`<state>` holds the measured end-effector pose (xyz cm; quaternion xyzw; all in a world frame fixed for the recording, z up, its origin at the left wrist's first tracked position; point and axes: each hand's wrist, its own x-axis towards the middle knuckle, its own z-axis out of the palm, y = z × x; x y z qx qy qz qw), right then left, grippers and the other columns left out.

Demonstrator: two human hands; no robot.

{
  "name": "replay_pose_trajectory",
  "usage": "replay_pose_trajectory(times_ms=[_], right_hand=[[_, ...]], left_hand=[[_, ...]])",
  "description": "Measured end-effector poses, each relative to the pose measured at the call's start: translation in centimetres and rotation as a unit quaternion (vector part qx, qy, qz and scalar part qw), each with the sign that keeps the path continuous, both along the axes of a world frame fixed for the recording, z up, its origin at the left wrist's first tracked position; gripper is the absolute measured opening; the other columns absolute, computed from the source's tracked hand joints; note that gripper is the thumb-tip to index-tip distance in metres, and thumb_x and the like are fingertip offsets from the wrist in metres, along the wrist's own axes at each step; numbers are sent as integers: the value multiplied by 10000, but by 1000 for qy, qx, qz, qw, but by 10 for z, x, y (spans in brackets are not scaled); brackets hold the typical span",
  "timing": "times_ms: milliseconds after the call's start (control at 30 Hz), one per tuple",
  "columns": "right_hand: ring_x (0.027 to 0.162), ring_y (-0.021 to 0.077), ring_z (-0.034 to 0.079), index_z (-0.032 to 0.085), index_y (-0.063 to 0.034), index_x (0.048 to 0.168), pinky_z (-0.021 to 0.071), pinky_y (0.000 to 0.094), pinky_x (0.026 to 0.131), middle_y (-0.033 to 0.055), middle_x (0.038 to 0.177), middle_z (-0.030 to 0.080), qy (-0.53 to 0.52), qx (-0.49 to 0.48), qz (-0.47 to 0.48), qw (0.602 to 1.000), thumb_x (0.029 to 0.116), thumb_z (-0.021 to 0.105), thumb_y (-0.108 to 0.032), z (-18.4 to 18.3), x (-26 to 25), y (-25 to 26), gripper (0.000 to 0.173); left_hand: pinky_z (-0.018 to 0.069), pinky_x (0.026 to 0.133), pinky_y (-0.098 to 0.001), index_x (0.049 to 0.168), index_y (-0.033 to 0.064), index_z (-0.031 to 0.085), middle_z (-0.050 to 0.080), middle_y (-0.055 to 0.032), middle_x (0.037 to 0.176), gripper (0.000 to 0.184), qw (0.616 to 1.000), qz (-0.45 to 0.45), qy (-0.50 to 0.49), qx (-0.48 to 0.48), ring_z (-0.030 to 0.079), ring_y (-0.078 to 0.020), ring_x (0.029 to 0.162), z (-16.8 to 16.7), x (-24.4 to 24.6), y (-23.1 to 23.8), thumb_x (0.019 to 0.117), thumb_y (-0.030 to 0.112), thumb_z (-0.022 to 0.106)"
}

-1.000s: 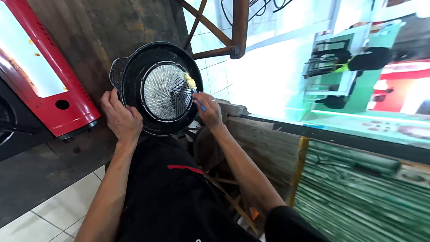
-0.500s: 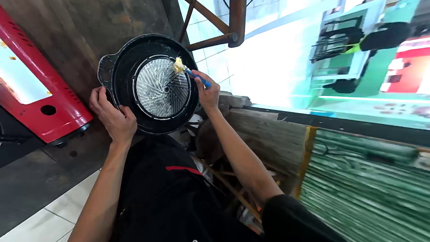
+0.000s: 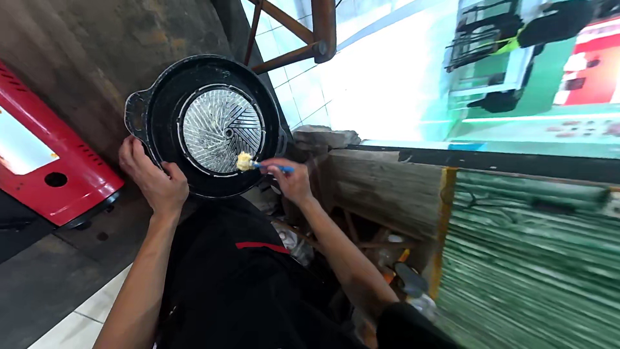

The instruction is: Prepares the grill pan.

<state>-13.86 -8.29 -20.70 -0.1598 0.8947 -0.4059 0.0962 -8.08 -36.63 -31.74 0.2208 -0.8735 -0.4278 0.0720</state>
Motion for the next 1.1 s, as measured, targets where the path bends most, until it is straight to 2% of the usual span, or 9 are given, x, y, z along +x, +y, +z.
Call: replay_pose_trajectory(times_ms=[100,267,367,567,667,800,900,967,1100], right_hand=[[918,201,757,697,49,1142,648,401,849,127,1045,762,30,-72,-101,992,1067,533,-145,-19,-33,-2,264],[1122,258,707,741,-7,1146,574,400,996,144,1143,747,218,153,-34,963,1007,640,-165,-34,36,-5,233],[1049,191,725,757,-45,1090,601,341,941,98,1067,759,173,80,8,982,1024,637,-228,-24,57,-10,228],[991,187,744,743,26,1080,624,346,882,135,1060,763,200,39,-140,969,1014,621,-111,-39,-5,-3,195],[1081,241,712,756,-37,1110,575,378,973,123,1099,752,222,153,-69,960,1006,653,-196,-35,32,-14,217],[1022,169,731,767,-35,1059,593,334,946,85,1041,771,124,16,-2,992,1015,648,-214,-20,43,-21,219],[858,161,747,736,47,1047,644,363,787,127,980,764,84,-96,-127,984,1011,605,-85,-30,-7,-13,189],[891,163,743,747,11,1061,637,347,805,112,1003,761,159,-8,-170,972,1016,612,-95,-32,-32,-18,178],[1006,217,714,763,-80,1040,563,378,955,78,1007,758,206,64,98,971,1012,634,-195,-14,-1,-39,176]], left_hand=[[189,1249,-508,1532,-49,315,233,-243,1635,662,1000,-2,-4,-9,197,-388,1532,-1,0,1,949,208,494],[197,1245,-493,1514,-59,343,260,-264,1618,658,1000,4,5,-17,228,-391,1519,0,-5,-1,934,202,513],[202,1239,-486,1508,-52,358,275,-268,1605,659,1000,8,11,-21,246,-388,1507,0,-6,0,922,204,518],[181,1250,-465,1519,-58,345,252,-251,1622,658,999,8,-7,-34,223,-366,1521,1,-6,5,927,173,512],[179,1254,-450,1535,-62,313,235,-252,1631,673,999,8,-15,-35,214,-357,1528,5,-6,6,932,157,516],[194,1251,-445,1539,-63,307,233,-260,1632,685,999,17,-19,-34,220,-367,1526,7,-8,10,922,133,529],[199,1251,-438,1554,-54,284,212,-247,1642,683,999,16,-29,-27,215,-349,1529,10,-6,10,941,129,524],[188,1251,-438,1554,-60,275,209,-250,1640,655,999,4,-14,-30,213,-346,1528,9,-5,8,969,152,480],[198,1253,-440,1549,-70,274,219,-266,1634,604,999,-1,0,-43,225,-355,1525,9,-6,8,1021,182,425]])
